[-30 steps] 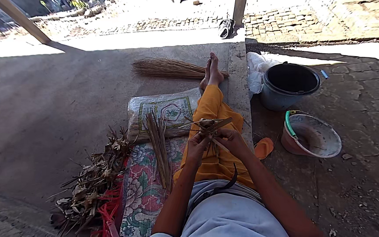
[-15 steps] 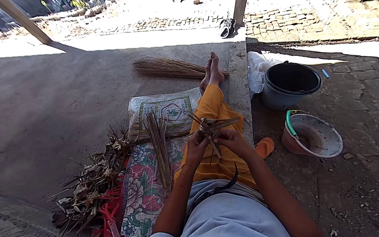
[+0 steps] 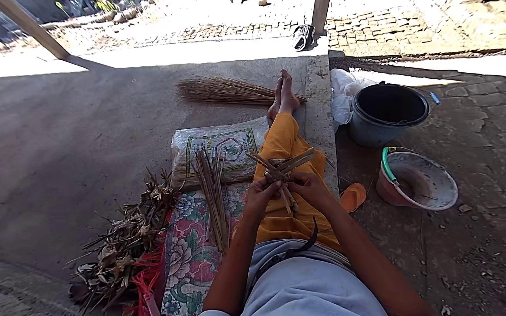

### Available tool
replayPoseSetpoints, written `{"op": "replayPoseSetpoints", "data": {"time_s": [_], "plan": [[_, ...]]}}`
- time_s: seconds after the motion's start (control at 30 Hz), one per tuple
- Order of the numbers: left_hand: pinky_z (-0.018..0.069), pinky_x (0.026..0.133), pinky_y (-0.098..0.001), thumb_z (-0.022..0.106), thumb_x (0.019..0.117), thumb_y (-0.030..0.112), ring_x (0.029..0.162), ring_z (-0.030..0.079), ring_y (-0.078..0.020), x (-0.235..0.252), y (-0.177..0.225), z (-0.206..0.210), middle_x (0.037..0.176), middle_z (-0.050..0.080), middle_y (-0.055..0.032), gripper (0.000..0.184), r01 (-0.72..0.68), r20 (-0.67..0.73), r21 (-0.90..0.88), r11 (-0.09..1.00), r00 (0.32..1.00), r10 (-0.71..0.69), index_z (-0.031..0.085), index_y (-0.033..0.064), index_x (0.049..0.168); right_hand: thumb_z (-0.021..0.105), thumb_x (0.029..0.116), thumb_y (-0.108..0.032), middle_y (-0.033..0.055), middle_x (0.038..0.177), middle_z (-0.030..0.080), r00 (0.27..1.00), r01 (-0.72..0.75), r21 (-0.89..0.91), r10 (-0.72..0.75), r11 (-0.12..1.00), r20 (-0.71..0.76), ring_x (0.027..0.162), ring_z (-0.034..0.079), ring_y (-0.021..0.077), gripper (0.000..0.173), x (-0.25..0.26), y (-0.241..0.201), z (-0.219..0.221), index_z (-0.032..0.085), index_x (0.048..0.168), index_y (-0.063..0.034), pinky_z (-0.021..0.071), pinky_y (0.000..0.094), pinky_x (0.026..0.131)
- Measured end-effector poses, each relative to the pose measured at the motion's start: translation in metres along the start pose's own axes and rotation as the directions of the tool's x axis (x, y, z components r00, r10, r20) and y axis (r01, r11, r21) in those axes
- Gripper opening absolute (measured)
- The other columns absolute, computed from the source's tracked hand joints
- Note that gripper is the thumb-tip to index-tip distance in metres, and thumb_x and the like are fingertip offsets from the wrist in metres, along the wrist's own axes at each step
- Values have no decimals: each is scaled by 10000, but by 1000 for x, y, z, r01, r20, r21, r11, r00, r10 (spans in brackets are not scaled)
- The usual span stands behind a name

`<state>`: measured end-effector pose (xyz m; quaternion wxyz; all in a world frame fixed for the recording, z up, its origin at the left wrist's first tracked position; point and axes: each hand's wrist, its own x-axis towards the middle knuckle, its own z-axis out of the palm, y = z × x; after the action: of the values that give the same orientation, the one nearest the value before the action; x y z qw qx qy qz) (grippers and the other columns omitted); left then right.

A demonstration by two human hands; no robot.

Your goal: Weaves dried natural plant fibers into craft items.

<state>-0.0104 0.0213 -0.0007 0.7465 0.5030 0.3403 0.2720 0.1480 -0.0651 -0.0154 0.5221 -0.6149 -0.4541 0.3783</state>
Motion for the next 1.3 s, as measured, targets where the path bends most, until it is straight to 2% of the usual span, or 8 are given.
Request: {"op": "replayPoseSetpoints", "data": {"time_s": [0.2,0.43,0.67,0.83,0.93,1.1,1.2,1.3], "plan": [[561,590,-212,690,930,-33,611,652,-74,1,-6,4,745,708,-48,20,-87,-68,86,993,993,93,682,-38,913,634,995,-90,2,856,705,997,-23,184,9,983,78,784,657,30,103,-3,-6,-3,691,998,-4,551,213,781],[609,659,-251,666,941,-47,655,695,-103,2,0,-7,777,716,-52,19,-74,65,146,987,996,65,675,-47,958,628,979,-31,10,856,687,999,-38,221,29,974,44,792,650,45,60,-2,0,-3,678,972,2,556,228,797],[580,669,-206,740,895,14,675,672,-38,7,-13,-8,788,725,-16,42,-343,37,410,845,932,360,723,-12,923,629,968,22,22,817,707,994,-110,378,113,919,16,731,671,73,42,-4,-9,-1,662,990,9,576,234,752],[614,742,-278,579,1017,37,743,706,-113,0,-14,1,876,720,-65,138,-210,134,244,947,974,182,672,-61,1043,690,940,-29,27,876,694,995,-6,147,20,989,-98,827,647,49,36,-2,-2,-1,690,966,-4,539,228,808],[606,751,-275,642,966,3,735,698,-108,-4,-13,7,845,703,-43,188,-162,179,225,961,976,122,602,-65,1136,661,983,-112,27,866,678,999,-31,14,31,999,-36,766,630,47,145,-2,-3,-5,647,1082,-7,524,230,741],[605,685,-245,645,966,-15,672,688,-86,-3,-3,1,805,710,-45,91,-76,92,290,954,994,52,688,-66,1028,652,981,-91,3,785,652,998,-66,-63,68,996,17,703,591,18,114,-4,-5,-18,679,941,12,495,203,701],[602,672,-235,636,973,-13,657,685,-79,-2,11,-18,782,710,-28,86,-58,101,301,952,994,28,707,-47,1008,642,974,-56,-21,770,658,995,-87,29,86,996,50,712,614,9,94,-6,0,-33,684,906,-5,525,198,726],[605,695,-244,623,974,-24,677,691,-85,-2,22,-45,789,717,-33,97,-155,-7,271,950,987,163,713,-45,1004,596,993,0,-5,760,674,985,-174,286,167,942,50,702,650,56,114,-11,-3,-49,674,911,-13,572,226,751]]}}
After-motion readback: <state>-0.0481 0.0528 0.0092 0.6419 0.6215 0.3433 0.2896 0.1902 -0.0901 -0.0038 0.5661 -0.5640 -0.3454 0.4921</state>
